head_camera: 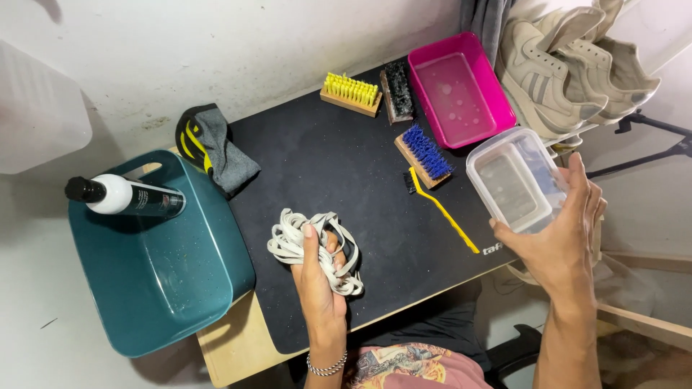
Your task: The person washes white shoelaces by hand in a small plastic container filled with soapy water. They repeatedly submerge, agitate, and squeeze the laces to clean them, then lift them out to inspect and wring them before returning them to the container.
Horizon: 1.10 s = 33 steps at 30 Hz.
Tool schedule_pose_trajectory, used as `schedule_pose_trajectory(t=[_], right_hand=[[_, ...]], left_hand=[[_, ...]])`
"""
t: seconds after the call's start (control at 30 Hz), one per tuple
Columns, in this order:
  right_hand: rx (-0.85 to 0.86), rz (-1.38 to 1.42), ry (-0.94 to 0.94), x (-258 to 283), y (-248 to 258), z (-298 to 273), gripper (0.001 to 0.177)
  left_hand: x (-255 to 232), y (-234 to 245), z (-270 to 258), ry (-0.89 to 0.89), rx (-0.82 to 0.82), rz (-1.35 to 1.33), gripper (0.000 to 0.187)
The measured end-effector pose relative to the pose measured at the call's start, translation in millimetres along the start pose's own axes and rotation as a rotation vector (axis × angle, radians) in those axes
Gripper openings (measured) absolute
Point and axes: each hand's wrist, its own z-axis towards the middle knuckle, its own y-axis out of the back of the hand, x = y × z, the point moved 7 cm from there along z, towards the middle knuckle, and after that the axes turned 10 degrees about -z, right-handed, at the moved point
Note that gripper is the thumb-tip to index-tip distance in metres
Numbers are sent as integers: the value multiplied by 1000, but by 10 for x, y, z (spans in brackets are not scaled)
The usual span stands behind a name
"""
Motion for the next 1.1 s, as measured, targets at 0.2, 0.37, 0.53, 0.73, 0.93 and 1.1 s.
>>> schedule_pose_trajectory(t=[0.2,0.37,0.53,0.73,0.93,1.1], right_hand=[[12,133,162,271,176,-63,130],[112,201,369,534,120,-120,136],[261,303,506,941,-22,-93,140],[495,372,722,1452,-361,-18,124],[789,388,804,1882,-562,-7,119],[954,461,957,2115,-578,24,123]], left_hand=[[-140,-88,-91,-85,116,-46,20],[-286,-84,-185,-117,246,-72,35],[-538,-180,-287,-182,280,-115,63],[-745,-16,-329,-227,12,-104,50],[-786,-100,-296,-307,39,45,70],[-792,-251,-178,-365,200,566,57]])
